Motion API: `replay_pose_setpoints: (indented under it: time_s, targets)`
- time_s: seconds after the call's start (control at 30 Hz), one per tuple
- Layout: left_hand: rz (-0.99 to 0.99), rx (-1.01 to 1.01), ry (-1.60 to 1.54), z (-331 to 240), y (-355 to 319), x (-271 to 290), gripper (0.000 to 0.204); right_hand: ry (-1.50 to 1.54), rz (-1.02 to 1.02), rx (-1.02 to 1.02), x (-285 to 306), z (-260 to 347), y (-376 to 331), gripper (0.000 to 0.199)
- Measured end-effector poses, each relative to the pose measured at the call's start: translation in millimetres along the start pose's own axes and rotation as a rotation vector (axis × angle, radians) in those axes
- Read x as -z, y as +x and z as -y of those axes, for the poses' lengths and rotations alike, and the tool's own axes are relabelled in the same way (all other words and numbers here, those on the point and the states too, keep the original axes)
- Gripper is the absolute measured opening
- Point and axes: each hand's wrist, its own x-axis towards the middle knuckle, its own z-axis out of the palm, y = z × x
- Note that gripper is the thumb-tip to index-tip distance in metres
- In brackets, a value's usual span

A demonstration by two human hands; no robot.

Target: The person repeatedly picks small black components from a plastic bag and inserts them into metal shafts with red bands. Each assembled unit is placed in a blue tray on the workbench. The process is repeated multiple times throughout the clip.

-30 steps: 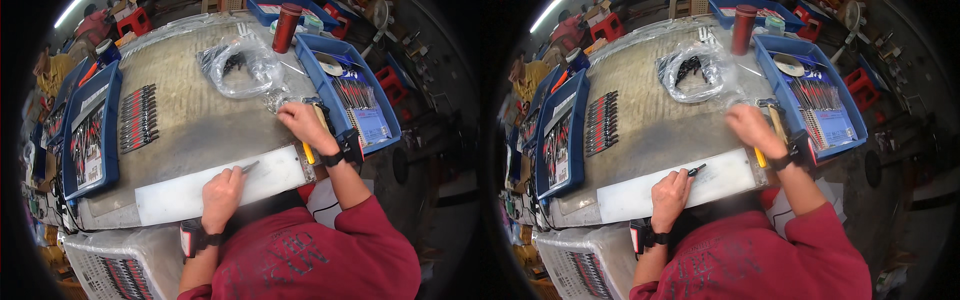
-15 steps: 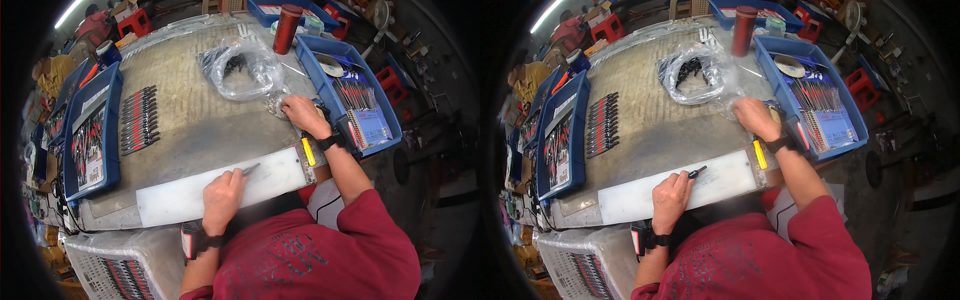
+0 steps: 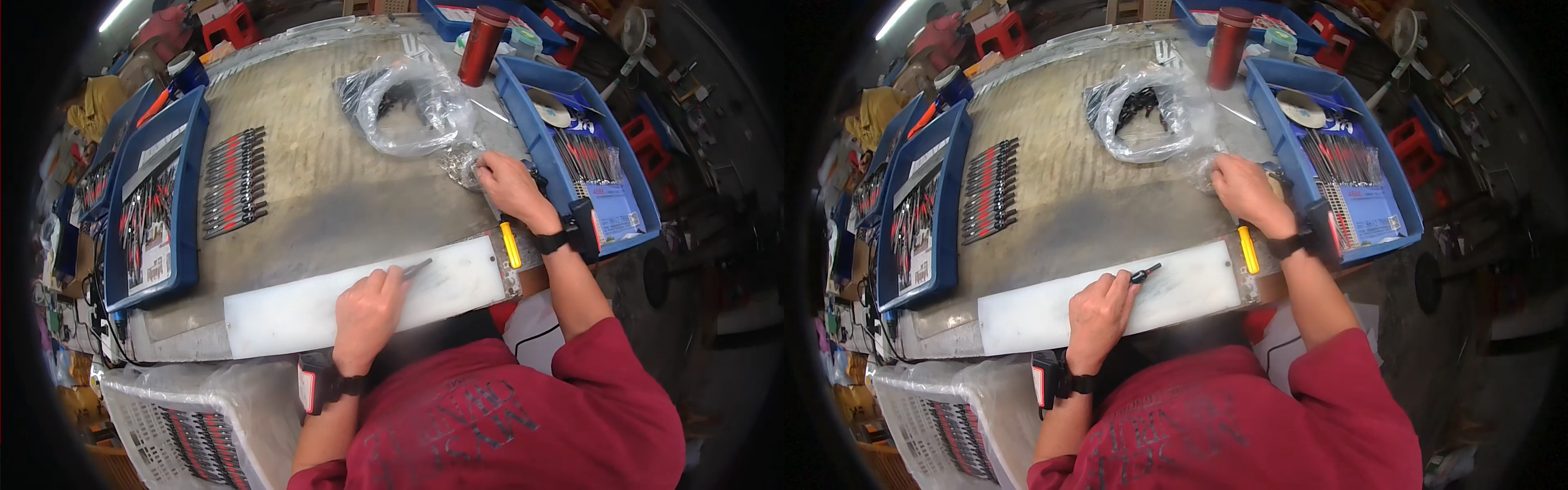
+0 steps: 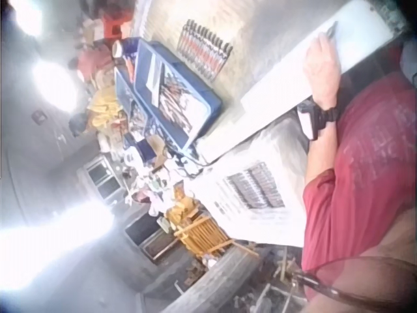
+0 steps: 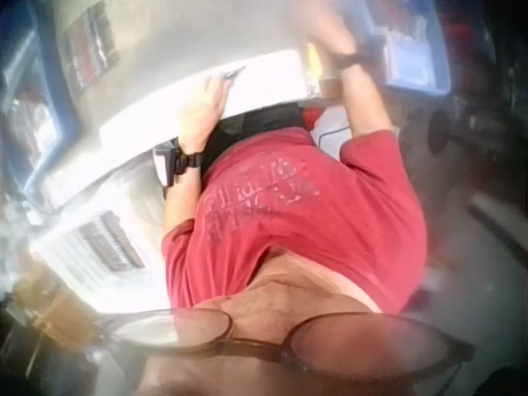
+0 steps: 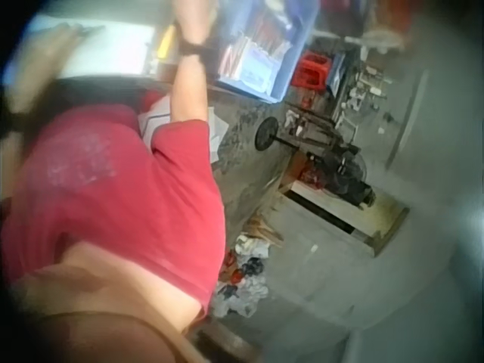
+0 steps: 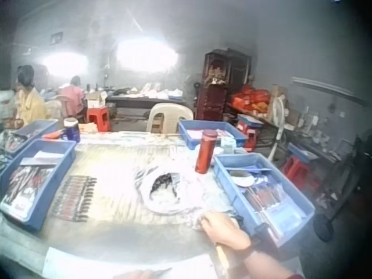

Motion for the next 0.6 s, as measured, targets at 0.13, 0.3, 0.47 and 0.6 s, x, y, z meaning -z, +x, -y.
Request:
replay_pose_setpoints:
  time_s: [0.13,0.3,0.47,0.6]
  targets:
    - [-0.022,-0.004,-0.01,0,0,-1,0.017,0.273,0.233,-0.081,10,37,-20,0.019]
    - [-0.029,-0.003,-0.01,-2,0,0,0.016,0.337,0.343,0.172,-3,79,-47,0.013]
    - [-0.016,-0.003,-0.022,0,-1,0,0.015,0.301,0.404,0.222,-14,92,-59,0.012]
    - [-0.007,0.002,-0.016,0,-1,-1,0.015,0.25,0.4,0.252,-22,94,-60,0.012]
